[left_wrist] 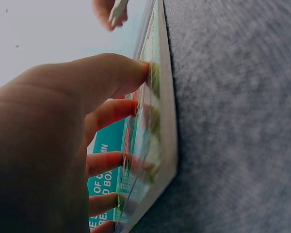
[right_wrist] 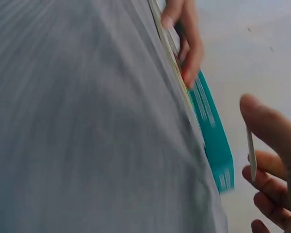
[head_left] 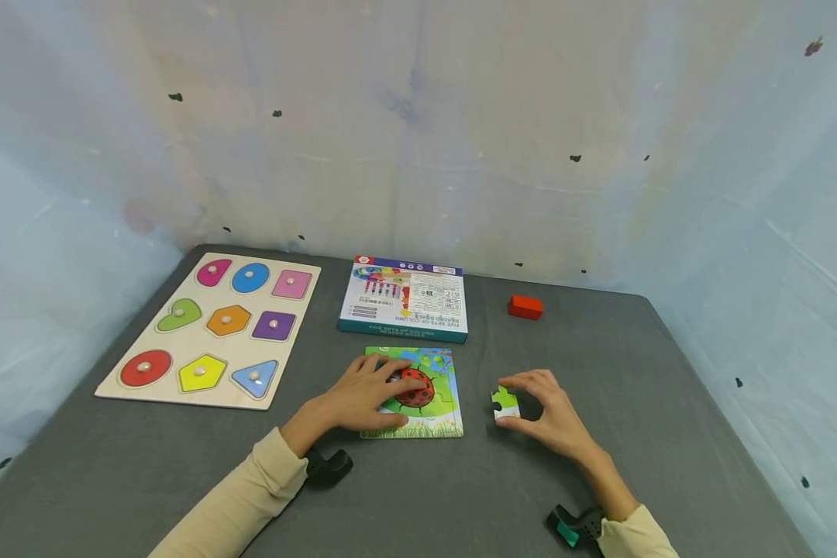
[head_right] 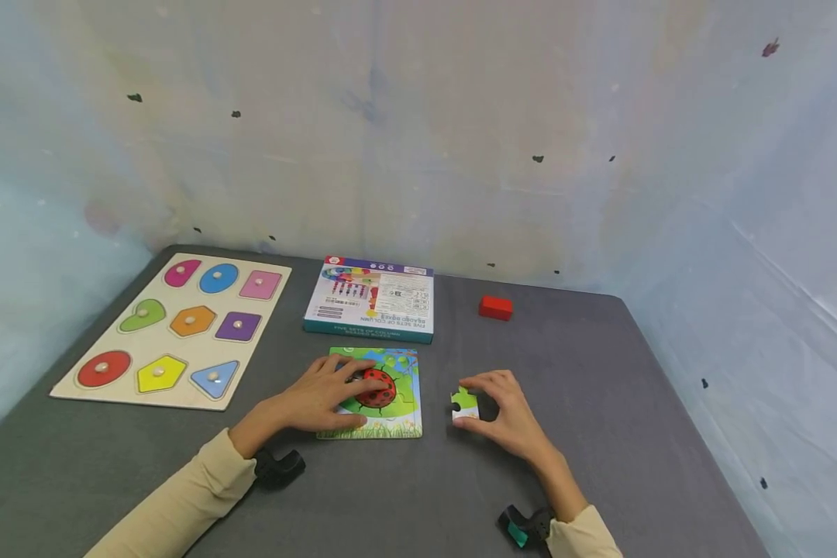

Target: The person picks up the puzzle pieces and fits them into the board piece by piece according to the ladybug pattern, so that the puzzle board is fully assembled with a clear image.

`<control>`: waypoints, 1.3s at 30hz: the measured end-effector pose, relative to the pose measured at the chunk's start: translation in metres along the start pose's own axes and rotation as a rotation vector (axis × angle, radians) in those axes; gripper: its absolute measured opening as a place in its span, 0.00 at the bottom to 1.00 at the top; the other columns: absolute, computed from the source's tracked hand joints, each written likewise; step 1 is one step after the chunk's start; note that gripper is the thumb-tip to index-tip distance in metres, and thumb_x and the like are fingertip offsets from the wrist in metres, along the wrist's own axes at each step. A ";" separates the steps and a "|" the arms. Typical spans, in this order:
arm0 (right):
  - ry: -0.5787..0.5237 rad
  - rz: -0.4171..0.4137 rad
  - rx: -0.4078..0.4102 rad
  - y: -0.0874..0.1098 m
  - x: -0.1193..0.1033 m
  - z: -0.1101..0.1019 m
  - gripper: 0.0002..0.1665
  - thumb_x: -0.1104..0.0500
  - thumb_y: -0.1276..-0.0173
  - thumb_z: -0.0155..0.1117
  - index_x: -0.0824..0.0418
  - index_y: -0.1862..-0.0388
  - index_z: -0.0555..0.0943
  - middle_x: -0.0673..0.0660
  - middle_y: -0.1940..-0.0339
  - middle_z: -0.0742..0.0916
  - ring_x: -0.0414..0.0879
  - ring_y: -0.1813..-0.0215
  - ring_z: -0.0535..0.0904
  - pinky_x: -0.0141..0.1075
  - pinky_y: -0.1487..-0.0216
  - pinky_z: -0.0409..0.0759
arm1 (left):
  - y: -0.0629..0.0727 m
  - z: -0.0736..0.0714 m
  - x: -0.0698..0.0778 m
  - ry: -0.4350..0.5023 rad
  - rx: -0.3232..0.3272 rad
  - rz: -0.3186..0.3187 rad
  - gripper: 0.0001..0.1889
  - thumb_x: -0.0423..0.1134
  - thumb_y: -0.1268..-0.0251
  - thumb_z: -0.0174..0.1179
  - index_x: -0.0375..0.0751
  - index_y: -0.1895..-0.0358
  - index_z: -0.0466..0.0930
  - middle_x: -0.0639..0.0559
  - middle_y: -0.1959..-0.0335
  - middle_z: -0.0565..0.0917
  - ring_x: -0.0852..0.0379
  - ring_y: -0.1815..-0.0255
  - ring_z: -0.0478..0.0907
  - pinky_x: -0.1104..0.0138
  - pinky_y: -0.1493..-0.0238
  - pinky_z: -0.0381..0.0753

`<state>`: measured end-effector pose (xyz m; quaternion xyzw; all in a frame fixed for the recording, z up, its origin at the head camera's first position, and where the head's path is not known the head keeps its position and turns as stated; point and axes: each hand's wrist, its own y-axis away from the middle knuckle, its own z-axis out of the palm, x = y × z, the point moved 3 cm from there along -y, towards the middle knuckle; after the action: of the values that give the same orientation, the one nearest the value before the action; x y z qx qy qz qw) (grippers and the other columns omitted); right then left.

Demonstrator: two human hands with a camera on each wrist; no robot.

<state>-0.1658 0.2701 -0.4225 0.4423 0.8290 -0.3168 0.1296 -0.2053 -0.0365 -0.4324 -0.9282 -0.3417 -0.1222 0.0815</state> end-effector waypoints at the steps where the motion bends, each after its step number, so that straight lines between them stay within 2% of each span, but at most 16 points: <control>1: -0.003 0.000 -0.005 -0.004 -0.004 0.004 0.32 0.52 0.54 0.78 0.59 0.49 0.80 0.49 0.52 0.80 0.44 0.48 0.67 0.43 0.50 0.67 | 0.000 0.000 0.000 0.001 0.000 0.000 0.29 0.60 0.39 0.55 0.62 0.33 0.65 0.47 0.30 0.60 0.40 0.33 0.55 0.40 0.39 0.54; 9: -0.031 0.002 -0.053 -0.031 -0.026 0.035 0.33 0.47 0.52 0.76 0.58 0.48 0.80 0.49 0.52 0.80 0.44 0.49 0.67 0.48 0.50 0.67 | -0.002 0.004 -0.003 0.009 0.009 -0.003 0.30 0.60 0.40 0.55 0.63 0.34 0.65 0.48 0.31 0.61 0.40 0.33 0.55 0.41 0.39 0.54; 17: -0.043 -0.012 -0.100 -0.038 -0.033 0.056 0.33 0.47 0.53 0.76 0.57 0.47 0.80 0.50 0.52 0.79 0.43 0.50 0.67 0.46 0.50 0.69 | -0.002 0.003 -0.001 0.010 -0.006 -0.006 0.30 0.60 0.40 0.56 0.64 0.33 0.65 0.49 0.30 0.60 0.40 0.33 0.55 0.40 0.38 0.52; 26: -0.033 -0.080 -0.113 -0.038 -0.033 0.065 0.33 0.48 0.56 0.77 0.56 0.49 0.81 0.54 0.52 0.78 0.45 0.50 0.66 0.45 0.51 0.68 | -0.002 0.004 -0.003 0.020 -0.013 -0.013 0.30 0.60 0.39 0.56 0.64 0.33 0.64 0.48 0.29 0.59 0.40 0.32 0.54 0.40 0.38 0.51; 34: -0.022 -0.146 -0.075 -0.039 -0.033 0.070 0.30 0.48 0.57 0.78 0.57 0.54 0.81 0.55 0.53 0.77 0.46 0.54 0.67 0.45 0.53 0.65 | -0.002 0.001 0.003 0.044 -0.038 -0.009 0.30 0.55 0.38 0.57 0.70 0.32 0.60 0.43 0.29 0.57 0.36 0.32 0.52 0.38 0.38 0.51; 39: 0.003 -0.141 -0.088 -0.040 -0.033 0.071 0.29 0.44 0.55 0.75 0.51 0.53 0.80 0.53 0.53 0.76 0.45 0.55 0.66 0.44 0.54 0.63 | -0.001 0.000 0.007 0.052 -0.074 -0.002 0.28 0.52 0.35 0.55 0.71 0.32 0.60 0.39 0.29 0.55 0.32 0.31 0.48 0.37 0.37 0.48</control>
<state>-0.1840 0.1868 -0.4445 0.3770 0.8715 -0.2877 0.1251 -0.2009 -0.0310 -0.4303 -0.9268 -0.3358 -0.1588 0.0560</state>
